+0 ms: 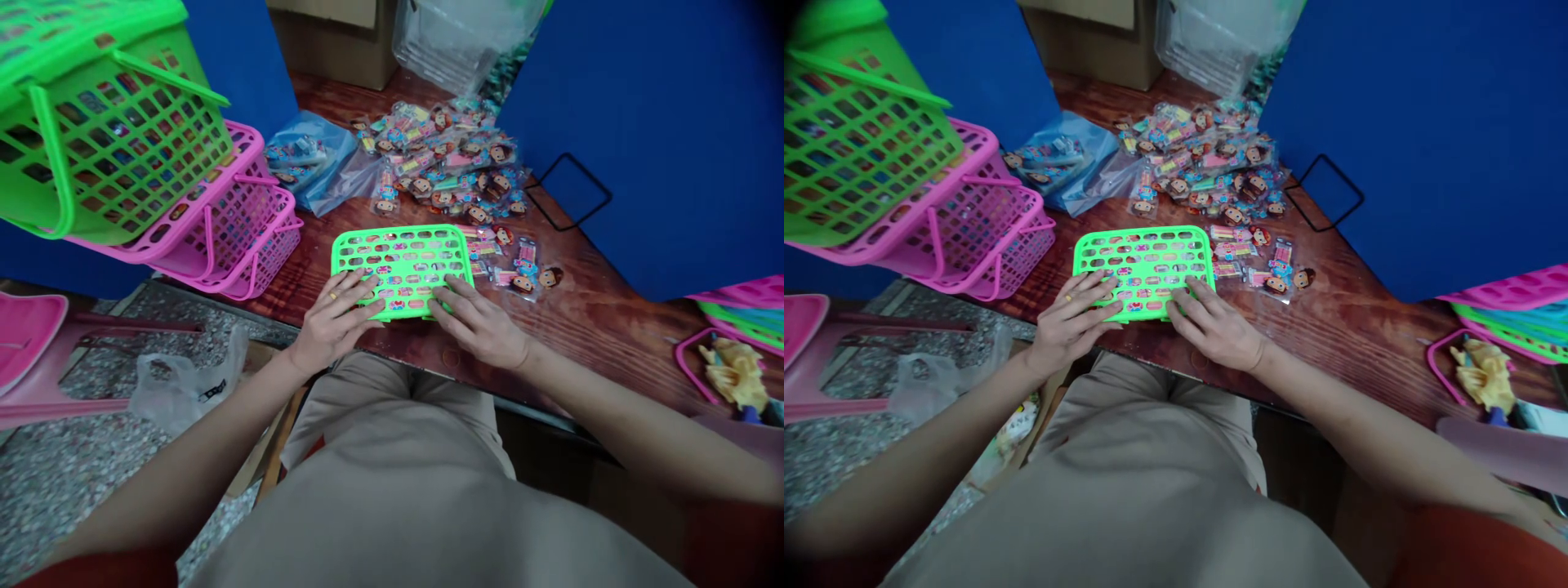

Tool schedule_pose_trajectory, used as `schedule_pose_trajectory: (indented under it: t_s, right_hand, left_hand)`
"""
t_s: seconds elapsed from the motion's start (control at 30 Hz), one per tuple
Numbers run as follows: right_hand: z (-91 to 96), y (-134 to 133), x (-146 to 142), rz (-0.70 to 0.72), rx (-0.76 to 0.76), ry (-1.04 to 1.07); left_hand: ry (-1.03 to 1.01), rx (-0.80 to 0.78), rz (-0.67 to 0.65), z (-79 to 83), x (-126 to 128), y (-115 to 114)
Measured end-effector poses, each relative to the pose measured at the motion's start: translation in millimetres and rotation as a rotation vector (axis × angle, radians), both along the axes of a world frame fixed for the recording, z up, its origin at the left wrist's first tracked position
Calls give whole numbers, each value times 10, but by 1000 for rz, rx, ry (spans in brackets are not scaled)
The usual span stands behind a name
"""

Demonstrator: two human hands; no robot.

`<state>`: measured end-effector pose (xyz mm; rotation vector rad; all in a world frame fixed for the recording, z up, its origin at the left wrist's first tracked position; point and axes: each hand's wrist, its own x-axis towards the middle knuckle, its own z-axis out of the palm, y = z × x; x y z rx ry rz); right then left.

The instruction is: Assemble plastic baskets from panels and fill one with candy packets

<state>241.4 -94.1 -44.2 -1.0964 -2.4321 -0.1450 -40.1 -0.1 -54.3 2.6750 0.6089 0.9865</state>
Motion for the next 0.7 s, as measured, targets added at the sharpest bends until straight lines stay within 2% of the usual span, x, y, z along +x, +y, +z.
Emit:
schedule_pose_trajectory:
  t_s: [0.23, 0.37, 0.53, 0.7]
  right_hand:
    - [-16, -10, -52, 0, 60, -86]
    - [-12, -15, -84, -23, 18, -79]
    - [-39, -27, -82, -31, 35, -121]
    - [97, 28, -112, -12, 100, -143]
  left_hand:
    - [-21, 76, 61, -68, 33, -22]
    - [-59, 120, 60, -140, 47, -4]
    - [12, 129, 101, -206, 37, 25]
    - [-98, 219, 19, -151, 29, 15]
